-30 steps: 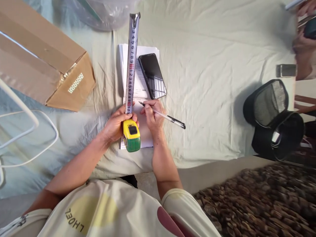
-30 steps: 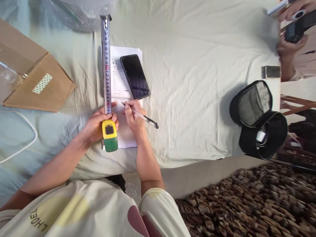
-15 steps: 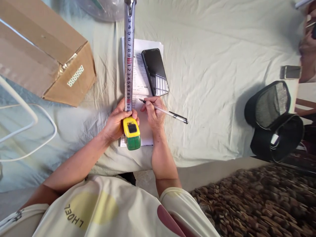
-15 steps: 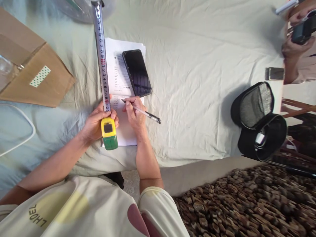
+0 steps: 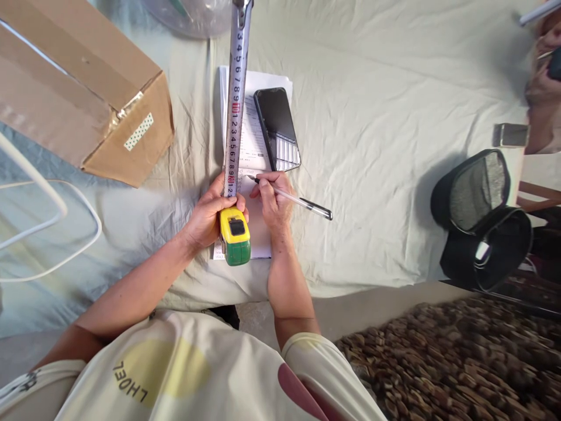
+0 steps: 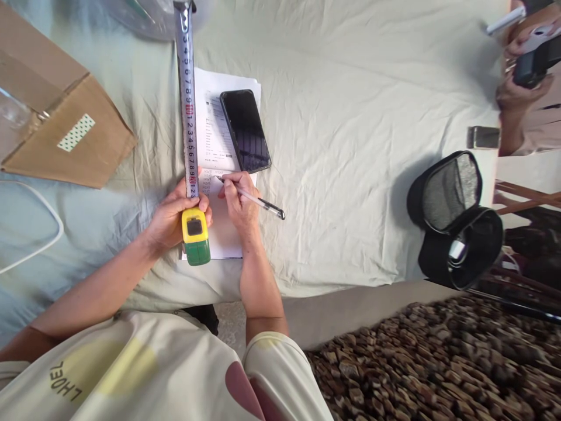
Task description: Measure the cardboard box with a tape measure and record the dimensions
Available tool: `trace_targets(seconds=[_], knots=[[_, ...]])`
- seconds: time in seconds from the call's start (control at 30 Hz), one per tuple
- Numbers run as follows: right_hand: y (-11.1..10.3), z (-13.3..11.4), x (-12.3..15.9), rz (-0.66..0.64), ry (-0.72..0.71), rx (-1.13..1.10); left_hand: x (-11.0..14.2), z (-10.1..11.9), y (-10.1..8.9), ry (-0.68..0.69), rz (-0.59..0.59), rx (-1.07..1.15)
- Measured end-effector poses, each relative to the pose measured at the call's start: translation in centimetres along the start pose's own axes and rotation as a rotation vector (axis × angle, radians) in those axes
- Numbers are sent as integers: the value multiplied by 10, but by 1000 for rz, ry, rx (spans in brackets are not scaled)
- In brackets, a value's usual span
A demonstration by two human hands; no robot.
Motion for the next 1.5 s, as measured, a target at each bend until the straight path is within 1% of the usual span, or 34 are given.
trace_targets(seconds=[0.2, 0.37, 0.63, 0.77, 0.9, 1.17, 1.37, 1.5], knots=[[0, 2, 1, 2, -27, 11, -1, 0, 0, -2, 16, 6], [2, 5, 2, 31, -1, -33, -1, 0, 0, -11, 25, 18], [1, 2, 1, 45, -28, 25, 0, 1, 3, -11, 28, 2], [1, 2, 1, 32, -17, 16, 0, 1, 2, -10, 15, 4], [0, 0, 1, 31, -9, 26, -1, 0, 1, -8, 32, -6], [2, 4, 4, 134, 10, -14, -1, 0, 2, -13, 32, -3], [1, 2, 2, 98, -24, -4, -2, 0, 1, -9, 30, -3], [0, 0, 1, 81, -16, 18, -1, 0, 1, -8, 47, 3]])
Point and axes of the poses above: each hand's wrist, its own x-axis away from the middle knuckle, its own y-axis out of the palm, z = x × y, the point moved 1 cm from there along -x, towards the middle knuckle, and after that the axes turned 14 degrees about x, right-handed, at the moved point
